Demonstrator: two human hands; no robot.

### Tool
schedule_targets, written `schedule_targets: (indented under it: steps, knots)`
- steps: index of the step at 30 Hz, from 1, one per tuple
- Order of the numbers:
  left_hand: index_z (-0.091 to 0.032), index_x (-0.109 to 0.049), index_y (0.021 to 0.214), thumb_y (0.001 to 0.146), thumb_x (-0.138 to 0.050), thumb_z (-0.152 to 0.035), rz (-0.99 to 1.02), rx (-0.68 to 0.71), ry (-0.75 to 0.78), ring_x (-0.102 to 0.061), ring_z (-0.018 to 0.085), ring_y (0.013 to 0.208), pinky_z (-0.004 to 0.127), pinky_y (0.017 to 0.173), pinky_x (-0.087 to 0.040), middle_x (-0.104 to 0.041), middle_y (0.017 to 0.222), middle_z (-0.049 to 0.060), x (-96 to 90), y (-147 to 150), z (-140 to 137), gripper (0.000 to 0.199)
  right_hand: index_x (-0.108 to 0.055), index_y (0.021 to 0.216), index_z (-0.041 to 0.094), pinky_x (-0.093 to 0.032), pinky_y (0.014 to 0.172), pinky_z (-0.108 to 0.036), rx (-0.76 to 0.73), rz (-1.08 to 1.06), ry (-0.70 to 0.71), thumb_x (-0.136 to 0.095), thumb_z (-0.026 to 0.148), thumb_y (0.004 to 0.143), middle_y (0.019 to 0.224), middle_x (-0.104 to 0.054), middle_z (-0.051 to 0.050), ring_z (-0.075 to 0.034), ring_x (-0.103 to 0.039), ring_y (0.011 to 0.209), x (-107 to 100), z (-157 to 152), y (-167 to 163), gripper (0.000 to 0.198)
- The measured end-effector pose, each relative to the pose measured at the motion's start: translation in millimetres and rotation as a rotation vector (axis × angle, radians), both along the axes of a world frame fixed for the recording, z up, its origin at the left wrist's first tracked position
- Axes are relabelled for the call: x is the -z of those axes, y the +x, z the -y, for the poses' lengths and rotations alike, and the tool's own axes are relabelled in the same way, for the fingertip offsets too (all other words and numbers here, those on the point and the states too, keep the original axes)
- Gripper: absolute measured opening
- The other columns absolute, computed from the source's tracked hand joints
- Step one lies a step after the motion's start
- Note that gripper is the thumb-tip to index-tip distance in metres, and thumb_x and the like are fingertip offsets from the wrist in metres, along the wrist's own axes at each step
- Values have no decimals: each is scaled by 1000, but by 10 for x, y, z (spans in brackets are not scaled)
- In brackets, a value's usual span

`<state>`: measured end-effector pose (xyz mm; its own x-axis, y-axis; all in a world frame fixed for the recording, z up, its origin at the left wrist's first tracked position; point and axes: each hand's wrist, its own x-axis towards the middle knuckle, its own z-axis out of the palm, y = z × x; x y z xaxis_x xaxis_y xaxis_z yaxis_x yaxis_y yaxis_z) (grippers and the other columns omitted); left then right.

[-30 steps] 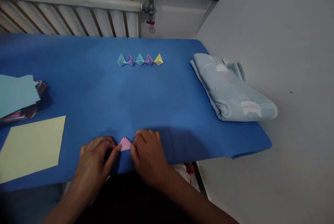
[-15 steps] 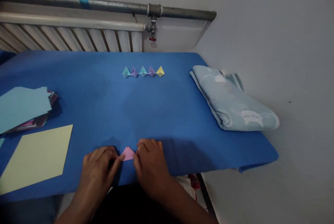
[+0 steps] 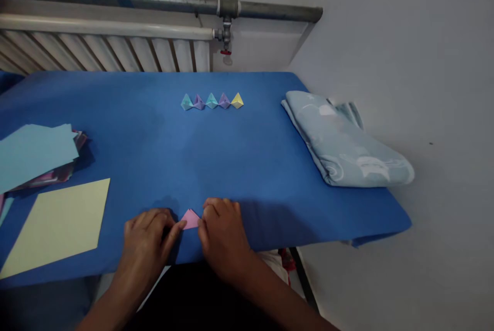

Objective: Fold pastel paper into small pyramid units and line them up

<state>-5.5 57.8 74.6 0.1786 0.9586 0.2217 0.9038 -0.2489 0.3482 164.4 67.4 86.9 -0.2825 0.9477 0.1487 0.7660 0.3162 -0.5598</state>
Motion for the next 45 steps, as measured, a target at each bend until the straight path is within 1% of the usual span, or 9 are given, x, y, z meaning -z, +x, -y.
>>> schedule_targets:
  steps: [13, 17, 19, 21, 22, 24, 32, 41, 45]
  knots:
    - [-21, -58, 76, 84, -56, -43, 7, -47, -41, -57, 23, 80, 38, 72, -34, -66, 86, 3, 68, -181, 13, 23, -56, 76, 19, -33, 79, -39, 6, 28, -33, -55, 18, 84, 107, -63, -5, -24, -52, 97, -26, -22, 43, 8]
    - [-22, -60, 79, 84, -55, -41, -87, -75, 69, -57, 25, 82, 40, 73, -37, -66, 93, 7, 75, -270, 72, 20, -55, 75, 19, -33, 79, -37, 12, 29, 20, -55, 16, 84, 105, -63, -5, -22, -51, 95, -16, -15, 37, 10]
    - [-22, -62, 88, 87, -53, -33, -124, -55, 208, -57, 26, 88, 43, 77, -39, -66, 101, 9, 54, -237, 139, 14, -54, 74, 19, -32, 78, -37, 11, 30, 52, -54, 15, 84, 103, -63, -4, -21, -51, 93, -8, -6, 32, 10]
    - [-22, -62, 102, 89, -49, -22, -131, 61, 322, -57, 26, 98, 43, 85, -39, -65, 109, 11, 36, -138, 219, 19, -55, 75, 19, -32, 77, -36, 1, 44, 80, -52, 15, 85, 103, -63, -4, -21, -51, 91, 3, 4, 30, 10]
    - [-21, -61, 108, 89, -47, -18, -130, 158, 338, -57, 25, 101, 43, 88, -39, -65, 112, 10, 34, -73, 258, 23, -55, 76, 19, -32, 76, -36, -4, 53, 91, -52, 15, 85, 103, -62, -4, -21, -50, 91, 9, 9, 30, 10]
    - [-17, -59, 115, 90, -47, -21, -147, 220, 290, -58, 25, 102, 43, 91, -39, -65, 115, 11, 46, 57, 321, 28, -55, 77, 19, -32, 76, -36, -6, 75, 102, -52, 16, 84, 105, -62, -4, -21, -50, 93, 25, 17, 34, 8]
    - [-17, -60, 117, 92, -45, -26, -159, 177, 300, -59, 25, 104, 46, 97, -33, -67, 116, 9, 146, 169, 400, 30, -57, 79, 21, -32, 81, -37, 46, 87, 76, -58, 22, 84, 111, -61, -3, -23, -50, 100, 50, 32, 50, 6]
    - [-19, -58, 120, 91, -47, -29, -118, 126, 340, -57, 25, 105, 47, 94, -35, -65, 116, 8, 199, 200, 461, 32, -58, 75, 20, -34, 77, -35, 61, 128, 115, -61, 18, 82, 109, -64, -3, -22, -53, 99, -30, 71, 49, 8]
    - [-22, -56, 123, 88, -52, -35, -126, 118, 328, -56, 25, 106, 46, 95, -35, -64, 116, 7, 218, 213, 445, 37, -58, 74, 21, -33, 79, -34, 48, 122, 87, -61, 20, 82, 111, -64, -2, -21, -53, 101, 12, 32, 83, 8]
